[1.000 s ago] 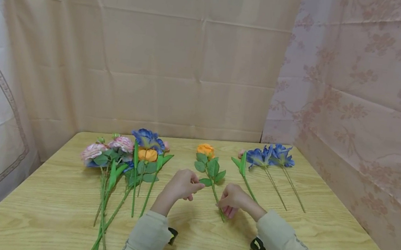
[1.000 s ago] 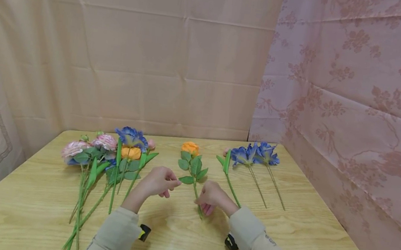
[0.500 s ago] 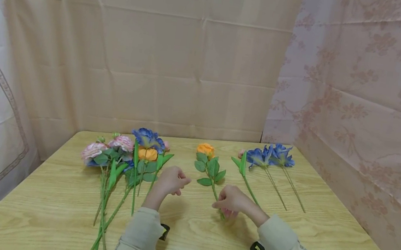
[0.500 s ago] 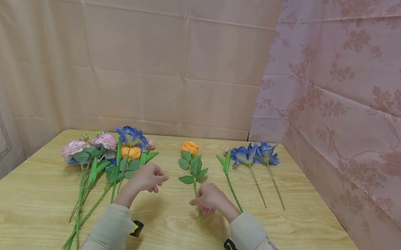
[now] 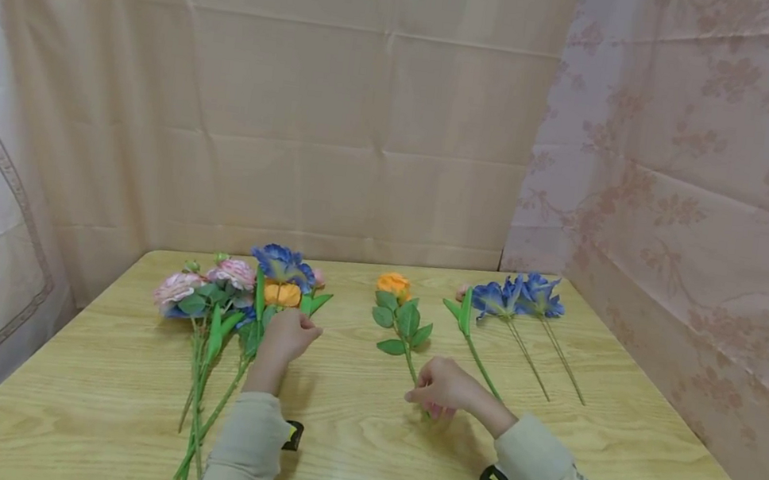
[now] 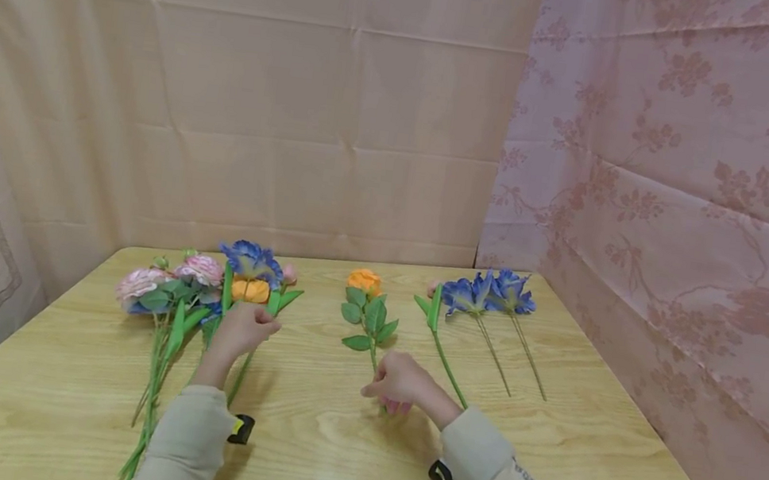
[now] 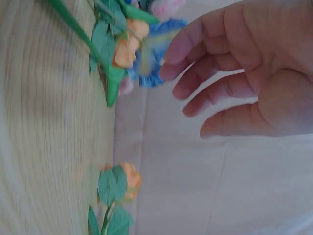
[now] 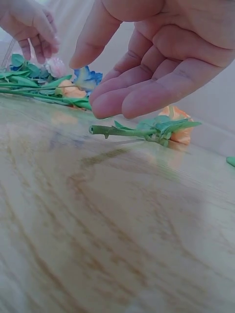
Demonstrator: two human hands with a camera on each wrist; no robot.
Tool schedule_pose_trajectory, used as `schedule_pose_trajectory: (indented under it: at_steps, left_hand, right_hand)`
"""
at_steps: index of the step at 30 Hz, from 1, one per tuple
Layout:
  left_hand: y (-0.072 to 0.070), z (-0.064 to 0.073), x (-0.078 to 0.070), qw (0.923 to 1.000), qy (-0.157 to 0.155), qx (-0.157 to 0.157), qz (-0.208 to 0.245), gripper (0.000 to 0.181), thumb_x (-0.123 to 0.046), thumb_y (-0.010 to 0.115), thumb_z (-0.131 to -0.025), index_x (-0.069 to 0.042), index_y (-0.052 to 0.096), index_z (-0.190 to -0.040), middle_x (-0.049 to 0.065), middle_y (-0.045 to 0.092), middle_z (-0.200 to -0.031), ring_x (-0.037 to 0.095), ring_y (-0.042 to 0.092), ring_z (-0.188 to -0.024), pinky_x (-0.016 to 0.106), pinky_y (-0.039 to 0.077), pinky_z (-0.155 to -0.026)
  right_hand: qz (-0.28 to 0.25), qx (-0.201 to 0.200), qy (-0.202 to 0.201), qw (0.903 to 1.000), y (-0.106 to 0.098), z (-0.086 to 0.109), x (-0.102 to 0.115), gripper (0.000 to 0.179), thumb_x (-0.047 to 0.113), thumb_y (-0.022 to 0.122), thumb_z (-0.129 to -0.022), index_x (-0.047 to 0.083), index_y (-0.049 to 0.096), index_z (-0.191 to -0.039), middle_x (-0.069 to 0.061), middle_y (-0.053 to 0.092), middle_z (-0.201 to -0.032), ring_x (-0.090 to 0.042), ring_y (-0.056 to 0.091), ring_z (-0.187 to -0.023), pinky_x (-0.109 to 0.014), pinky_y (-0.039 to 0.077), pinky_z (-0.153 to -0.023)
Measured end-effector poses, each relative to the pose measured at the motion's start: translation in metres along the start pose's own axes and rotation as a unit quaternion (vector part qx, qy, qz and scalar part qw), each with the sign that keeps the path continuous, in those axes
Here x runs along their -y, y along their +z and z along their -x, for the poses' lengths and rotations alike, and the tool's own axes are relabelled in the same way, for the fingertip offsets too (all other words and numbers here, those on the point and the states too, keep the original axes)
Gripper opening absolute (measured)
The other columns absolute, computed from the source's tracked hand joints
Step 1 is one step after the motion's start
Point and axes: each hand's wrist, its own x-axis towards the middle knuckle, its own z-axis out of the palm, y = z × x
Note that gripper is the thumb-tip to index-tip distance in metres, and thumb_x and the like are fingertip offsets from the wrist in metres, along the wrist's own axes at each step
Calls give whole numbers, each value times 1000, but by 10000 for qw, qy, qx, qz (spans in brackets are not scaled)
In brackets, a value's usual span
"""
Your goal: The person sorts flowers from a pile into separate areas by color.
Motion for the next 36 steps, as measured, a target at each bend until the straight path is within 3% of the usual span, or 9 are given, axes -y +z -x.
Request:
schedule_pose_trajectory:
  at_steps: [7, 10, 14, 17, 21, 24, 29, 32, 36]
  left_hand:
    - [-14, -1, 21, 9984, -544, -149, -90, 18, -10, 60, -82, 0, 60, -66, 7, 56, -64, 20, 50, -58, 32, 42, -51]
    - [-16, -1, 28, 9981, -573, -161, -127, 32, -7, 58, -81, -7, 47, -51, -1, 40, -49, 12, 34, -45, 25, 31, -44]
    - [-18, -1, 35, 9975, -641, -123, -286, 44, -3, 55, -81, -13, 30, -47, -3, 21, -46, 10, 19, -43, 24, 22, -42]
    - [-18, 0, 41, 9952, -909, -97, -357, 32, -4, 54, -82, -6, 41, -53, 3, 36, -50, 16, 37, -46, 29, 32, -44]
    - [-16, 2, 49, 9923, -1146, -75, -463, 18, -7, 49, -84, 6, 55, -75, 25, 57, -77, 35, 57, -70, 41, 45, -54]
    - [-14, 3, 53, 9902, -1251, 33, -614, 18, -5, 47, -83, 10, 56, -81, 32, 56, -91, 42, 57, -82, 45, 46, -59]
    - [-12, 2, 56, 9847, -1570, 246, -710, 21, -4, 50, -81, 12, 57, -93, 34, 54, -99, 44, 55, -88, 49, 47, -63]
    - [-12, 1, 57, 9836, -1647, 305, -673, 23, -5, 51, -82, 12, 57, -96, 33, 54, -99, 44, 55, -87, 50, 47, -63]
    - [-11, 1, 60, 9840, -1631, 327, -631, 17, -5, 53, -80, 10, 58, -87, 31, 56, -92, 38, 57, -78, 46, 46, -57]
  right_hand:
    - [-72, 77, -61, 9999, 1, 0, -2, 23, 15, 64, -82, 1, 62, -65, -6, 56, -50, -18, 55, -42, -30, 46, -39]
    - [-83, 85, -101, 9999, 1, 0, -2, 21, 15, 64, -82, 1, 63, -66, -6, 56, -50, -17, 55, -42, -29, 46, -38]
    - [-92, 99, -179, 9997, 2, 1, -3, 20, 15, 64, -82, 2, 63, -67, -6, 57, -51, -18, 55, -42, -29, 46, -38]
    - [-98, 113, -230, 9996, 2, 1, -4, 20, 14, 64, -83, 1, 64, -68, -6, 57, -52, -18, 56, -42, -29, 46, -38]
    - [-119, 118, -238, 9996, 2, 1, -4, 19, 14, 64, -83, 1, 64, -68, -5, 57, -52, -17, 56, -42, -29, 46, -38]
    - [-121, 124, -232, 9996, 2, 1, -4, 19, 14, 64, -82, 1, 64, -69, -5, 57, -52, -16, 55, -42, -29, 46, -38]
    - [-137, 147, -159, 9997, 3, 1, -4, 20, 15, 64, -83, 1, 63, -69, -6, 58, -53, -15, 55, -42, -28, 46, -38]
    - [-177, 181, -145, 9996, 3, 2, -3, 19, 15, 63, -83, 1, 62, -69, -7, 58, -54, -16, 55, -42, -28, 46, -38]
    - [-238, 230, -189, 9993, 3, 2, -4, 19, 14, 63, -83, 1, 63, -69, -8, 58, -55, -17, 55, -43, -29, 46, -39]
